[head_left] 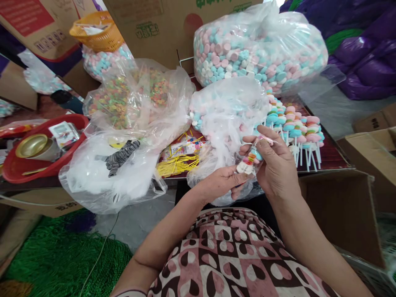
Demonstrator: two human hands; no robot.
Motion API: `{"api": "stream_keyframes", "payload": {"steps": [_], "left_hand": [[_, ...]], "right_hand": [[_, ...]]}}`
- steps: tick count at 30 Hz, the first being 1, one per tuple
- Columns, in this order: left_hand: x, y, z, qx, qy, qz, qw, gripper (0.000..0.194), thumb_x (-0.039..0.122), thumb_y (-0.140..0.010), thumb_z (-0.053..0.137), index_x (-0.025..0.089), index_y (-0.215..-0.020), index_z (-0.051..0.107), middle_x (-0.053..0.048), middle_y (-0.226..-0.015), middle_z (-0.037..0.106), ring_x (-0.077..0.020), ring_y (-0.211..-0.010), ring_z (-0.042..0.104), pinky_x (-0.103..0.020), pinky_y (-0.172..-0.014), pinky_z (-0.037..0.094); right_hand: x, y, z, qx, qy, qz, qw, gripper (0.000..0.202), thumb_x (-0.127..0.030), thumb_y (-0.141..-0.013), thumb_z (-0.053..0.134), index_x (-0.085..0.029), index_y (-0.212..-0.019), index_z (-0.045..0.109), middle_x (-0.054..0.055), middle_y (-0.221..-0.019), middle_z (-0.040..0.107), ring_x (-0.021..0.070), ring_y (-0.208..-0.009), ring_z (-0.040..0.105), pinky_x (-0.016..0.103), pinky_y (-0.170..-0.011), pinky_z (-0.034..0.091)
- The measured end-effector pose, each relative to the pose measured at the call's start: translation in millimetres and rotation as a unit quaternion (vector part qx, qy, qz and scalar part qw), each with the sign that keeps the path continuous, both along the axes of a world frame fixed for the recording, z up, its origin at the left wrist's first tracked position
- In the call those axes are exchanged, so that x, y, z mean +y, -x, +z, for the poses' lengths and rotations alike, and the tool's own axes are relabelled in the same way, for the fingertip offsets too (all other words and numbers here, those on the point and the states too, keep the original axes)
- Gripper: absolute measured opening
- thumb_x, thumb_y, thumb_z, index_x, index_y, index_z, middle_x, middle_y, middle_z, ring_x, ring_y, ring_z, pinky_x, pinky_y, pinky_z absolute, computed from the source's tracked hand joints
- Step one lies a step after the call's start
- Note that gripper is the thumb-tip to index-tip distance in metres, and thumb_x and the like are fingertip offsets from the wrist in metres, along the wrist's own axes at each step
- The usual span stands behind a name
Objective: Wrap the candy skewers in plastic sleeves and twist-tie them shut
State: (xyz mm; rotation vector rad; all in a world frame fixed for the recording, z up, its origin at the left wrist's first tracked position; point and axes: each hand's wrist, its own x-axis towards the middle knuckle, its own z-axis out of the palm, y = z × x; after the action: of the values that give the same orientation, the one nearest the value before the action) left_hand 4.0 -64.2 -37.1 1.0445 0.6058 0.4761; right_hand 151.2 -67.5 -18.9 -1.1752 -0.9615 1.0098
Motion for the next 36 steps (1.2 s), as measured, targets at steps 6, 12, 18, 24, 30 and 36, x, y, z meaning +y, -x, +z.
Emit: {"api": "stream_keyframes", "payload": {"steps": [6, 12, 18, 24, 30, 36], "left_hand": [[3.1, -2.6, -2.9, -0.018, 0.055, 0.102, 0.993, 0.043, 0.058, -0.08, 0.065, 0.018, -0.082, 0.049, 0.009, -0.059, 0.035, -0.0036, -0.042, 0.025, -0.023, -0.043, 0.024], [3.3, -2.1, 0.1, -0.05, 0.091, 0.078, 0.992, 0.013, 0.025, -0.072, 0.058, 0.018, -0.082, 0.052, 0.007, -0.056, 0.037, -0.0072, -0.045, 0.032, -0.025, -0.046, 0.027], [4.3, -3.9, -4.6, -0.003, -0.012, 0.068, 0.998, 0.014, 0.029, -0.08, 0.051, 0.016, -0.078, 0.056, 0.003, -0.054, 0.053, -0.0091, -0.047, 0.047, -0.025, -0.053, 0.039], [6.4, -1.3, -3.9, 0.024, -0.009, 0.026, 0.999, 0.016, 0.032, -0.077, 0.054, 0.017, -0.071, 0.055, 0.0, -0.057, 0.06, -0.0118, -0.051, 0.055, -0.027, -0.057, 0.046], [6.5, 1.3, -2.2, 0.08, -0.119, 0.01, 0.99, 0.025, 0.029, -0.086, 0.045, 0.019, -0.064, 0.048, 0.002, -0.048, 0.056, -0.0119, -0.052, 0.054, -0.027, -0.063, 0.046], [1.1, -2.2, -5.1, 0.087, -0.174, 0.003, 0.981, 0.035, 0.032, -0.094, 0.038, 0.02, -0.063, 0.048, 0.0, -0.05, 0.056, -0.012, -0.053, 0.056, -0.027, -0.066, 0.047]], "right_hand": [[-13.9, 1.4, -16.2, 0.031, 0.038, 0.067, 0.997, 0.06, -0.045, -0.077, 0.077, -0.028, -0.131, 0.056, 0.006, -0.11, 0.073, 0.0256, -0.106, 0.068, 0.04, -0.085, 0.057], [-22.9, 7.4, -21.4, 0.086, 0.086, 0.107, 0.987, 0.048, -0.039, -0.072, 0.081, -0.024, -0.113, 0.063, 0.008, -0.109, 0.074, 0.0248, -0.098, 0.071, 0.039, -0.085, 0.057], [-24.5, 11.0, -25.3, 0.155, 0.134, 0.13, 0.97, 0.047, -0.034, -0.078, 0.073, -0.023, -0.122, 0.063, 0.004, -0.099, 0.074, 0.0125, -0.046, 0.059, 0.032, -0.049, 0.053], [-27.1, 11.3, -31.7, 0.179, 0.161, 0.14, 0.96, 0.041, -0.036, -0.078, 0.072, -0.02, -0.116, 0.069, -0.006, -0.051, 0.057, 0.0143, -0.038, 0.052, 0.031, -0.042, 0.047], [-25.7, 14.7, -34.1, 0.163, 0.154, 0.136, 0.965, 0.037, -0.044, -0.075, 0.073, -0.022, -0.104, 0.073, 0.002, -0.074, 0.072, 0.0141, -0.039, 0.053, 0.032, -0.036, 0.047], [-30.1, 19.6, -36.9, 0.145, 0.145, 0.103, 0.973, 0.031, -0.046, -0.08, 0.069, -0.021, -0.098, 0.074, -0.003, -0.045, 0.056, 0.0148, -0.032, 0.047, 0.028, -0.031, 0.038]]}}
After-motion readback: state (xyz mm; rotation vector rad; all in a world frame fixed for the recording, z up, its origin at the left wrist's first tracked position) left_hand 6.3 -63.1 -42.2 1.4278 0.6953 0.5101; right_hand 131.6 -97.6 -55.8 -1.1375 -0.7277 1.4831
